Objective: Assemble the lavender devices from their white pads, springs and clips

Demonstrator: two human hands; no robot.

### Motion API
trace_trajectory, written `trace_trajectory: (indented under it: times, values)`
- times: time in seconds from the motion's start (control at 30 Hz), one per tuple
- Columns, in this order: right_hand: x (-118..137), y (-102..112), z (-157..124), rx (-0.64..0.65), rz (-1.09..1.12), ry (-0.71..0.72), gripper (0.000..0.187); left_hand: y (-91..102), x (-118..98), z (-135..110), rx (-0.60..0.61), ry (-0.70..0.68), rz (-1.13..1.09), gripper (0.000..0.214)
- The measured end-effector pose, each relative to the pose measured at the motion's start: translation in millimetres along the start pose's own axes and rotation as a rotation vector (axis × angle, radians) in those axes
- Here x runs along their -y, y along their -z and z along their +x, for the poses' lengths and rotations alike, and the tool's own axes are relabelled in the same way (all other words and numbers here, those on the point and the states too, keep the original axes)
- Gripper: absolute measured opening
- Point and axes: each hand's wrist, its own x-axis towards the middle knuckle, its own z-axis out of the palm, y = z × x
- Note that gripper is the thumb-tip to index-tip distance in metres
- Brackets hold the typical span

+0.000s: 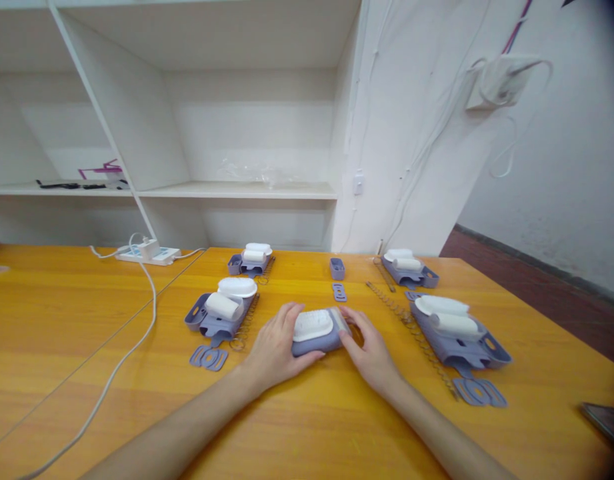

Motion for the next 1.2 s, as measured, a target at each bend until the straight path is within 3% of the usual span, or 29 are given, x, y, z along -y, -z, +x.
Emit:
trace_trajectory:
  times: [0.4, 0.77, 1.2]
  values:
    - [6.5, 2.4, 0.3, 0.028, -0.041, -0.006, 0.036, -1.6, 1.2, -1.3, 0.008, 0.017, -0.051, 0.074]
    - [7.5, 2.6, 0.7, 0.018, -0.066, 0.0, 0.04, -4.9, 8.0, -2.6, 0.02, -0.055, -0.152, 0.084]
    - [0.9, 1.1, 1.3, -0.008, -0.012, -0.03, 0.04, 2.3, 4.6, -0.8, 0.05, -0.106, -0.245, 0.079]
